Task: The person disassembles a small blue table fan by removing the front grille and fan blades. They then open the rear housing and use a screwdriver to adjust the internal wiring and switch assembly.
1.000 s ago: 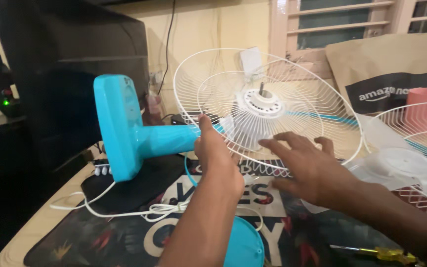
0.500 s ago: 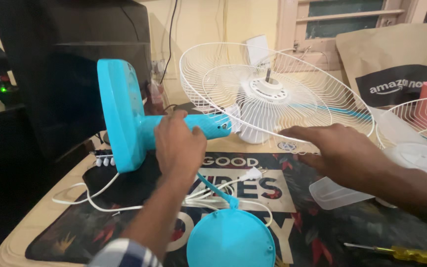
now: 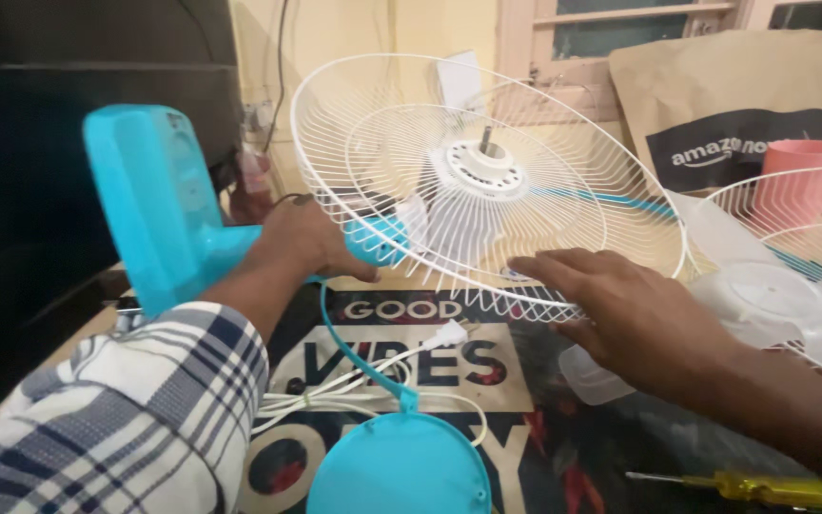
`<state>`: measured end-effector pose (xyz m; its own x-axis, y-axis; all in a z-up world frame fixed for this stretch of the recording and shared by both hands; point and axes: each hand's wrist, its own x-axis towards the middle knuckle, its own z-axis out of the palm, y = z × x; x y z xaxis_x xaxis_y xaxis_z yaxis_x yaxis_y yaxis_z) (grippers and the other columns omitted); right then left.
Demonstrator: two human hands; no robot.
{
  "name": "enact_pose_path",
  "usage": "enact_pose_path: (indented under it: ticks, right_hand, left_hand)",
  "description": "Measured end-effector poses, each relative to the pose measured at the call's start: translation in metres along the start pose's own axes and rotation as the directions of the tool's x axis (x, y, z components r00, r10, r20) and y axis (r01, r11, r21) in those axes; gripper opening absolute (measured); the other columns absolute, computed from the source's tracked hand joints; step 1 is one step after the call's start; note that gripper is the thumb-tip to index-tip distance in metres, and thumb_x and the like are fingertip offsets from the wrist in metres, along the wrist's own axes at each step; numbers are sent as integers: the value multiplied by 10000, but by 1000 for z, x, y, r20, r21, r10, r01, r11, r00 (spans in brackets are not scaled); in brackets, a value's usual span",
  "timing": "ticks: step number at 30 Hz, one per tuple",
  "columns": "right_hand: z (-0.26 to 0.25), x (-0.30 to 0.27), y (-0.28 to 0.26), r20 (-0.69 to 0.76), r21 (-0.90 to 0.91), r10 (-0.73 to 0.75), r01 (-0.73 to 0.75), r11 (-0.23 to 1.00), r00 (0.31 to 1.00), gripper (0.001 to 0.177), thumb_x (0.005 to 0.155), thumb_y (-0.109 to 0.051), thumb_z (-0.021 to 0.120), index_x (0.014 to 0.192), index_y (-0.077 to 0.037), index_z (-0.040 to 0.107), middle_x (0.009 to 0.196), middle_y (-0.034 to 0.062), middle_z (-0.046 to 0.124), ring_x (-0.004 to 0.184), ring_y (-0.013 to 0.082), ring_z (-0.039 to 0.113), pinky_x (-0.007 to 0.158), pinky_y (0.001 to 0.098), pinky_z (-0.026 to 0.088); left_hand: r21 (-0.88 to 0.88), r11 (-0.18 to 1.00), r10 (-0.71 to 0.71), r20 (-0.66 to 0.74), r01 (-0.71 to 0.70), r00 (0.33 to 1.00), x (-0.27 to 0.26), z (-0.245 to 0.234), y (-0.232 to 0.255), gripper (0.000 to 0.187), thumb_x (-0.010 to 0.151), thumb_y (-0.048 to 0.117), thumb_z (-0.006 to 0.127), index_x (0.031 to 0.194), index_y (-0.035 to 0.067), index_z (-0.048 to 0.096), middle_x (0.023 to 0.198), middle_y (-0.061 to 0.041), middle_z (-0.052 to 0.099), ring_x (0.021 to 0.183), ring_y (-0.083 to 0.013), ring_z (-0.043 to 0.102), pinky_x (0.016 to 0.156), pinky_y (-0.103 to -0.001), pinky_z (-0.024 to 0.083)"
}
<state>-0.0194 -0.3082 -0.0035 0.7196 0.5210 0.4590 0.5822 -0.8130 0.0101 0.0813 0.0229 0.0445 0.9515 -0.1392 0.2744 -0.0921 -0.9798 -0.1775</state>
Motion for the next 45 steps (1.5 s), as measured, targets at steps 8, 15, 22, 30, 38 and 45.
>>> enact_pose_path:
  ticks: [8, 15, 22, 30, 38, 45]
  right_hand:
    - [-8, 6, -11, 86, -136, 196, -184, 973, 977, 846, 774, -36, 720, 1538, -320, 492, 1525, 82, 562, 1221, 318, 656, 1016, 446, 537]
    - [-21, 13, -15, 82, -132, 198, -186, 974, 977, 789, 728, -150, 813, 1452, -334, 560, 1296, 45, 717, 1014, 273, 743, 909, 432, 597]
    - [-16, 19, 10, 99, -188, 279, -258, 948, 955, 769, 835, -212, 791, 1511, -418, 489, 1156, 83, 734, 941, 278, 715, 818, 455, 597]
    - [-47, 57, 31, 329, -425, 524, -373, 825, 785, 799, 967, -310, 676, 1617, -543, 272, 1181, 128, 745, 979, 246, 735, 919, 429, 579]
    - [-36, 48, 55, 311, -257, 391, -320, 912, 866, 881, 879, -301, 755, 1574, -558, 280, 1339, 88, 669, 1119, 269, 714, 1046, 459, 529]
    - [-30, 39, 58, 347, -227, 431, -371, 900, 833, 810, 892, -324, 794, 1542, -444, 325, 1346, 97, 670, 1231, 266, 666, 1094, 429, 516]
  left_hand:
    - [10, 994, -113, 56, 113, 992, 13, 7, 5, 959, 555, 768, 835, 1258, 126, 718, 1293, -167, 682, 1217, -325, 638, 1039, -386, 496]
    - [77, 995, -64, -20, 65, 998, 7, 4, 15, 927, 613, 794, 812, 1233, 115, 690, 1188, -141, 701, 1132, -319, 679, 958, -416, 532]
    - [-26, 995, -92, 8, 92, 996, 24, 1, 36, 825, 635, 717, 856, 1172, 101, 746, 1196, -124, 706, 1134, -313, 684, 928, -442, 545]
    - [-149, 987, -67, -14, 64, 998, 35, 0, 52, 814, 599, 607, 887, 1331, 336, 656, 1235, -55, 708, 1156, -295, 674, 977, -535, 485]
    - [-105, 993, -65, -55, 59, 996, 25, 5, 57, 712, 692, 577, 862, 1283, 220, 688, 1279, -90, 683, 1268, -297, 593, 1116, -562, 354]
    - [-174, 985, -29, -185, -3, 982, -12, -4, 64, 663, 760, 547, 812, 1207, 72, 697, 1347, -159, 613, 1397, -324, 438, 1128, -516, 356]
